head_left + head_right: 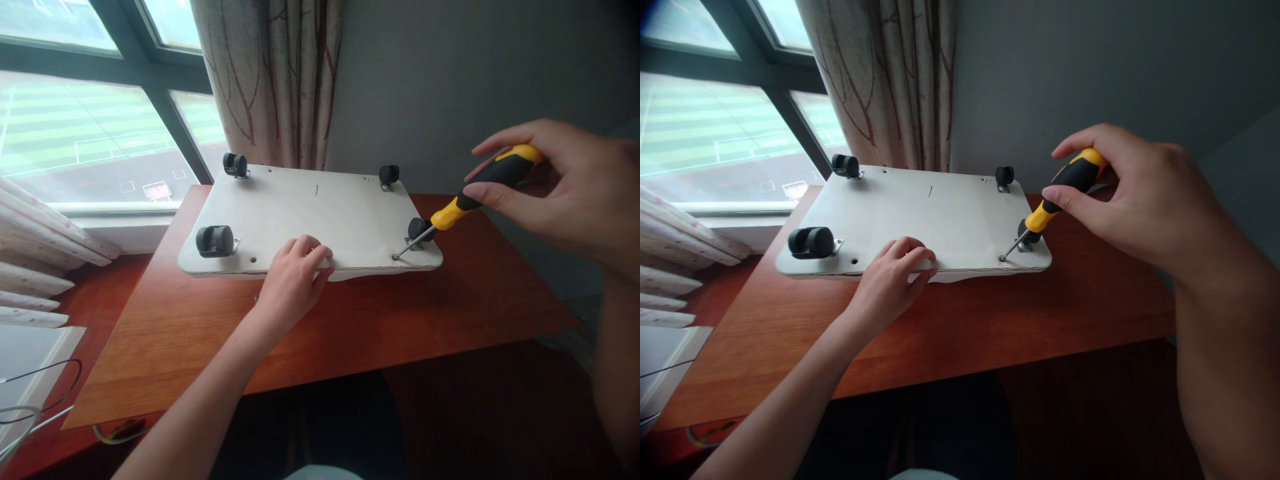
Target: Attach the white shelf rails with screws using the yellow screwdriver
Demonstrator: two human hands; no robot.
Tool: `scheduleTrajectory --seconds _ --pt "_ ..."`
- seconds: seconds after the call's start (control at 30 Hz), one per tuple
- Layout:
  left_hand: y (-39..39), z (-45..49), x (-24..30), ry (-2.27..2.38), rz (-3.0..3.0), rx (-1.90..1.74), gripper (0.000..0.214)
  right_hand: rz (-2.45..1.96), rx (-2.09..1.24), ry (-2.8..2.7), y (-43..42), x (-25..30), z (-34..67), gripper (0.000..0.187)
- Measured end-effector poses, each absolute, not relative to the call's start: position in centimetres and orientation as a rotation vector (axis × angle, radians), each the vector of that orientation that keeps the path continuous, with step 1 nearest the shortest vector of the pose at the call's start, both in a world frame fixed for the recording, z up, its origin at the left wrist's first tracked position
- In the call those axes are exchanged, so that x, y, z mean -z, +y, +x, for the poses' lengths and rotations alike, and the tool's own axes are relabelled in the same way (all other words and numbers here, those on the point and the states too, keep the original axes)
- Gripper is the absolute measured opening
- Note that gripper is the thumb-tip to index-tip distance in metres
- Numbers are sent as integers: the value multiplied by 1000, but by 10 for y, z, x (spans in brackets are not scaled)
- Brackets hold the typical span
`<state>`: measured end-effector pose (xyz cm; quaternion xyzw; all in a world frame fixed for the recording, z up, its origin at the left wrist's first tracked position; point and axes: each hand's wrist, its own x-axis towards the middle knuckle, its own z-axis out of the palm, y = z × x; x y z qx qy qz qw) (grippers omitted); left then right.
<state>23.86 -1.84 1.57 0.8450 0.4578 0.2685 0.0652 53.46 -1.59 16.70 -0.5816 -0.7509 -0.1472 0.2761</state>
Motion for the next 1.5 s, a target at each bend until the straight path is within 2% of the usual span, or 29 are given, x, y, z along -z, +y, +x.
scheduleTrajectory --seconds 0.1,0.17,0.27,0.37,0.43,0.6,0.67,0.73,0.8,0.87,0.93,1.0,1.1,1.17,1.23,1.4,1.43,1.5 --pt "-19 239 -16 1383 2546 -807 10 -1649 685 -2018 -17 -165 529 55" --pt "-19 239 -15 1382 2545 -806 10 -1679 678 -2021 -18 -166 528 56" --pt "-18 238 -14 1381 2547 -809 10 -1662 322 -2128 -19 -170 533 45" --pt "-18 238 -14 1382 2556 -810 10 -1518 -57 -2143 -18 -173 541 51" --pt "-18 238 -14 1383 2563 -805 10 -1487 -86 -2114 -17 -172 543 53" --pt "-19 238 -14 1378 2564 -817 9 -1609 538 -2054 -16 -165 536 50" --pt "-19 238 -14 1378 2562 -827 9 -1621 692 -2011 -17 -163 533 52" --pt "-19 238 -13 1376 2560 -828 9 -1644 594 -2019 -18 -163 533 48" --pt "-19 238 -13 1374 2556 -825 9 -1618 306 -2083 -21 -166 534 43" --pt "-18 238 -12 1373 2555 -827 9 -1513 -7 -2126 -24 -169 535 44" --pt "-18 237 -12 1374 2558 -828 9 -1460 -123 -2133 -26 -171 535 48" --pt "-18 237 -11 1374 2562 -824 10 -1504 67 -2138 -26 -171 533 49" --pt "-18 238 -11 1376 2566 -820 11 -1516 541 -2105 -23 -166 526 50" --pt "-18 238 -11 1377 2565 -822 10 -1511 649 -2066 -20 -163 523 51" --pt "-18 238 -11 1377 2564 -823 10 -1567 550 -2042 -19 -163 524 47" --pt "-18 238 -11 1384 2565 -812 10 -1489 -101 -2116 -20 -169 532 46" --pt "-18 238 -11 1386 2565 -811 10 -1470 -131 -2104 -20 -169 533 47" --pt "-18 237 -10 1387 2565 -812 10 -1507 23 -2061 -19 -167 534 49"
